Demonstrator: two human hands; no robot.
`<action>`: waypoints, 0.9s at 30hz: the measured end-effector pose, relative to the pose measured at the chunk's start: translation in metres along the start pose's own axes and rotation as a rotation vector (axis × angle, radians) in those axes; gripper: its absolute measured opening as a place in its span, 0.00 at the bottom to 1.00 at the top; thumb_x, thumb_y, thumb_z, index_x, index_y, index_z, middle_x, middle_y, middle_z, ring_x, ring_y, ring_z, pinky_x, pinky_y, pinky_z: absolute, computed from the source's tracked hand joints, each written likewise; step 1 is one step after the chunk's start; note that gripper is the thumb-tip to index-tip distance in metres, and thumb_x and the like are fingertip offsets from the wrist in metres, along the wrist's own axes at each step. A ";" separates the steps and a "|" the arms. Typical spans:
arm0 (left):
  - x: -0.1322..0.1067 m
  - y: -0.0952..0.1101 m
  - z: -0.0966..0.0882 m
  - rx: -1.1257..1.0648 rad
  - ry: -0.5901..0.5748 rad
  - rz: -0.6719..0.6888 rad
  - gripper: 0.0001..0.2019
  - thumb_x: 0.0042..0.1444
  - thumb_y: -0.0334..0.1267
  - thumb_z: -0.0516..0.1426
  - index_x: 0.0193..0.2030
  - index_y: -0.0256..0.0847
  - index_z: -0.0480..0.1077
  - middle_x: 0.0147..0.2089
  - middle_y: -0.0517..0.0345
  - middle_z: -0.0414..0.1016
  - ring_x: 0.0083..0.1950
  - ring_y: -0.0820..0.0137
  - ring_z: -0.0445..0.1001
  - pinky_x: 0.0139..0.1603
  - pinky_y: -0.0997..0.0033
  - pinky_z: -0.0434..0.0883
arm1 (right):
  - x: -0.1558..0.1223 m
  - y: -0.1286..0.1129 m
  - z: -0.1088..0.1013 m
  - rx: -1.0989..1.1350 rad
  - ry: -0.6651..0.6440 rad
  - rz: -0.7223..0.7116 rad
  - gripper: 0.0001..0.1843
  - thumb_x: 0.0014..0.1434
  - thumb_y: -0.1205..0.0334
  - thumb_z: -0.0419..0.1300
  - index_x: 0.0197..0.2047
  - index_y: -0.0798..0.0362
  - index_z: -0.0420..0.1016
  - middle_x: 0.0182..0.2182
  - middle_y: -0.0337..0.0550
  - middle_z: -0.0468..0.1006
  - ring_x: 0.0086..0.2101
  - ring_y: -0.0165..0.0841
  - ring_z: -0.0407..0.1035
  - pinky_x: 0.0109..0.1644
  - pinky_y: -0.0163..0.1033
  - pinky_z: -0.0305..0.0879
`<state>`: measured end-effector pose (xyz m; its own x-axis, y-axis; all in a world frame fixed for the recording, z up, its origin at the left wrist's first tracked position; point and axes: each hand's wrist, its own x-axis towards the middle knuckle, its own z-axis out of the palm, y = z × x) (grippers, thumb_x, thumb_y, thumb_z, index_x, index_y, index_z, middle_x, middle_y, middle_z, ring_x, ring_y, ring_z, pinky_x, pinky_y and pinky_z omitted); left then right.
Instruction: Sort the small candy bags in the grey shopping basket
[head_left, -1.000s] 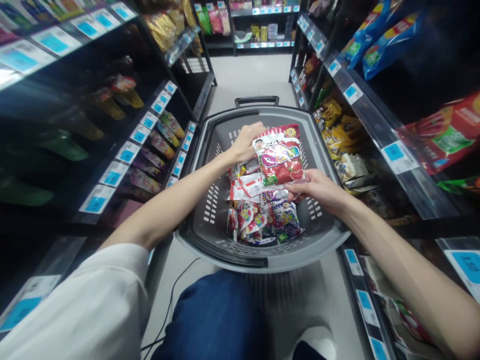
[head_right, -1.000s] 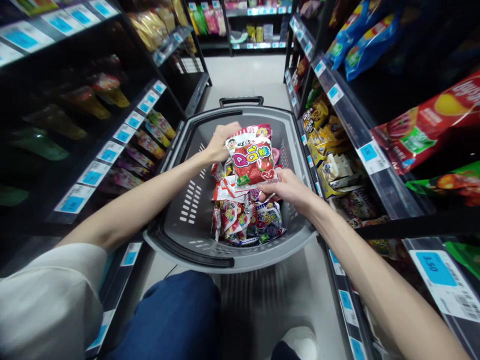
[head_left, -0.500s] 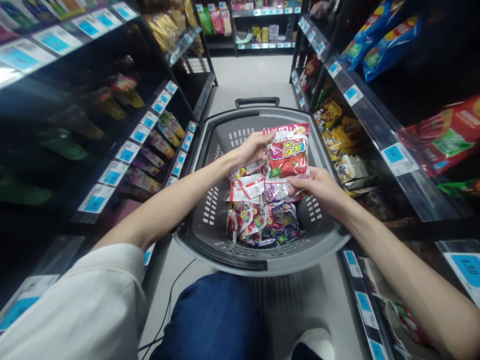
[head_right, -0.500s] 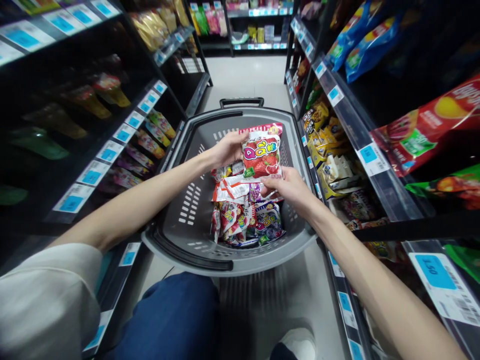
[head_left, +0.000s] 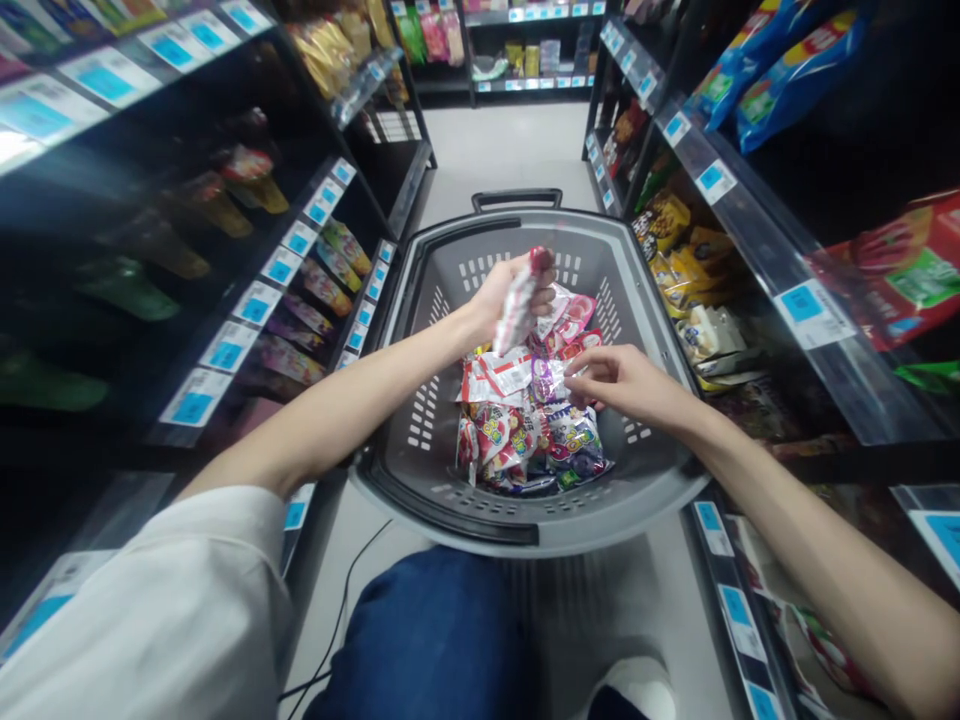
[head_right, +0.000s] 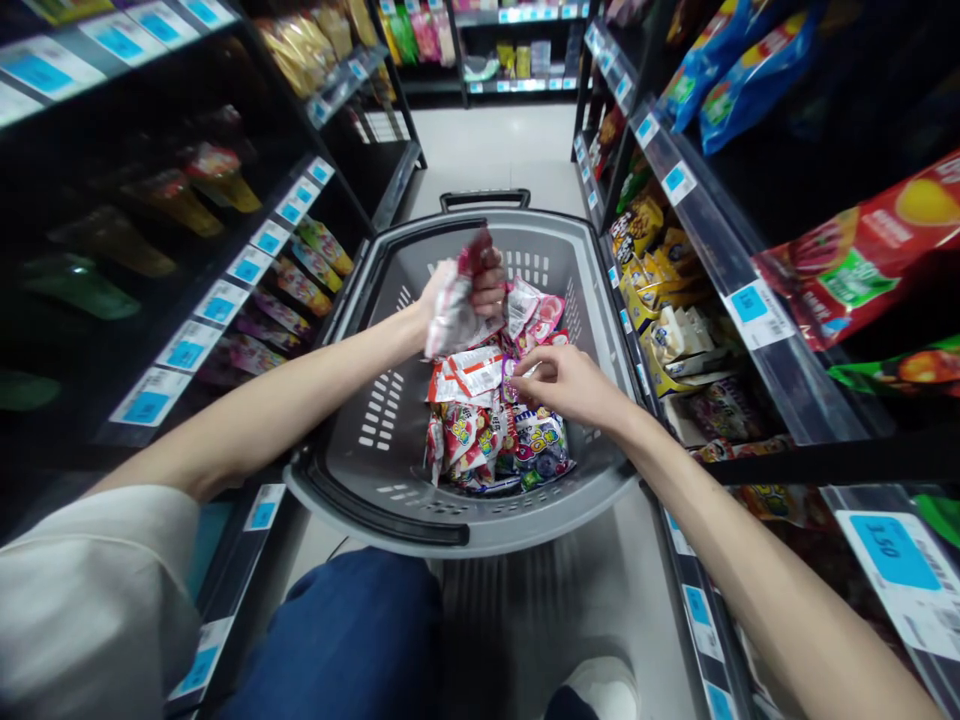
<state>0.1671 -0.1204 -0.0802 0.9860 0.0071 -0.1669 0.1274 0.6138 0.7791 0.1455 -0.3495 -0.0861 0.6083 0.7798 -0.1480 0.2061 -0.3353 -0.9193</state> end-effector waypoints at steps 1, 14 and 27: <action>0.001 0.002 -0.003 -0.034 -0.009 0.003 0.11 0.70 0.39 0.51 0.35 0.41 0.63 0.20 0.68 0.56 0.15 0.80 0.53 0.17 0.79 0.54 | 0.000 -0.001 0.000 -0.011 -0.007 0.000 0.16 0.57 0.49 0.67 0.39 0.53 0.79 0.26 0.45 0.82 0.28 0.36 0.75 0.31 0.39 0.69; 0.006 0.000 -0.013 -0.147 -0.097 -0.028 0.13 0.72 0.39 0.48 0.33 0.43 0.54 0.19 0.69 0.44 0.14 0.80 0.41 0.17 0.78 0.42 | -0.002 -0.004 -0.003 -0.167 -0.092 -0.001 0.15 0.63 0.50 0.60 0.41 0.55 0.79 0.29 0.47 0.82 0.30 0.36 0.76 0.35 0.40 0.68; 0.011 -0.009 -0.017 0.117 0.024 0.045 0.11 0.68 0.52 0.52 0.44 0.48 0.68 0.19 0.65 0.51 0.18 0.72 0.55 0.26 0.68 0.64 | -0.002 -0.004 -0.001 -0.194 -0.093 -0.022 0.15 0.62 0.49 0.62 0.40 0.54 0.80 0.26 0.43 0.81 0.28 0.34 0.74 0.33 0.38 0.66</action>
<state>0.1754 -0.1118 -0.0993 0.9883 0.0523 -0.1434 0.0962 0.5160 0.8512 0.1437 -0.3503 -0.0815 0.5306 0.8305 -0.1695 0.3679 -0.4059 -0.8366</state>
